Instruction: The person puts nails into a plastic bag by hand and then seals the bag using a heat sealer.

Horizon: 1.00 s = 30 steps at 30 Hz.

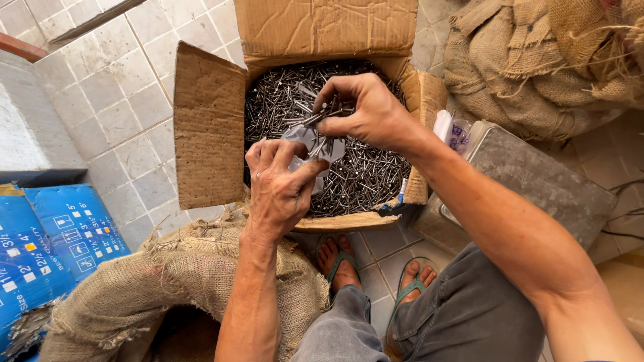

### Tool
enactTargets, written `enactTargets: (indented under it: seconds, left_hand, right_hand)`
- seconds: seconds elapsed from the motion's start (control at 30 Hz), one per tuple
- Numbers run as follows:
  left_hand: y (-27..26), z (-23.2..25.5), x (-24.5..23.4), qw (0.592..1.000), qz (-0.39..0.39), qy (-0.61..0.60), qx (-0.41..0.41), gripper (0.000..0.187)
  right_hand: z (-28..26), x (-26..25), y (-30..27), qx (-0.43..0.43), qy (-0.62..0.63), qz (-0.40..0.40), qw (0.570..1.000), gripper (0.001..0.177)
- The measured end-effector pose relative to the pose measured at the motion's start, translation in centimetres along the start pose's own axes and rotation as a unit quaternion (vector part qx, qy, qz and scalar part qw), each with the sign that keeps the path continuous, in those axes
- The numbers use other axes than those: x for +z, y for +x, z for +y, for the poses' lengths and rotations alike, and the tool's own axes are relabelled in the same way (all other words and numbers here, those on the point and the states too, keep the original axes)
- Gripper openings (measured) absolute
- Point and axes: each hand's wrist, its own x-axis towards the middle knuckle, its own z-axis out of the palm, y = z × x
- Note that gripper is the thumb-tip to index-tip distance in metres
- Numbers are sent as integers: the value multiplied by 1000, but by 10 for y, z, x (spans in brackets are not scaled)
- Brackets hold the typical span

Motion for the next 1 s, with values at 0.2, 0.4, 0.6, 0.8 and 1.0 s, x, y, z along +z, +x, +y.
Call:
enactTargets:
  seconds: [0.2, 0.4, 0.6, 0.8, 1.0]
  left_hand:
    - [-1, 0, -1, 999, 20, -25, -1, 15]
    - [-4, -2, -3, 1000, -16, -13, 3, 15]
    - [-4, -4, -8, 999, -5, -35, -16, 14]
    - [-5, -9, -5, 999, 11, -50, -10, 12]
    - [2, -3, -8, 997, 16, -79, -1, 10]
  right_hand:
    - [-8, -2, -7, -39, -150, -25, 988, 22]
    - [-23, 6, -16, 1, -312, -164, 936, 28]
    - [-4, 2, -12, -55, -236, -173, 955, 24]
    - [11, -6, -7, -68, -158, -63, 983, 15]
    - [-11, 7, -15, -29, -53, -102, 993, 29]
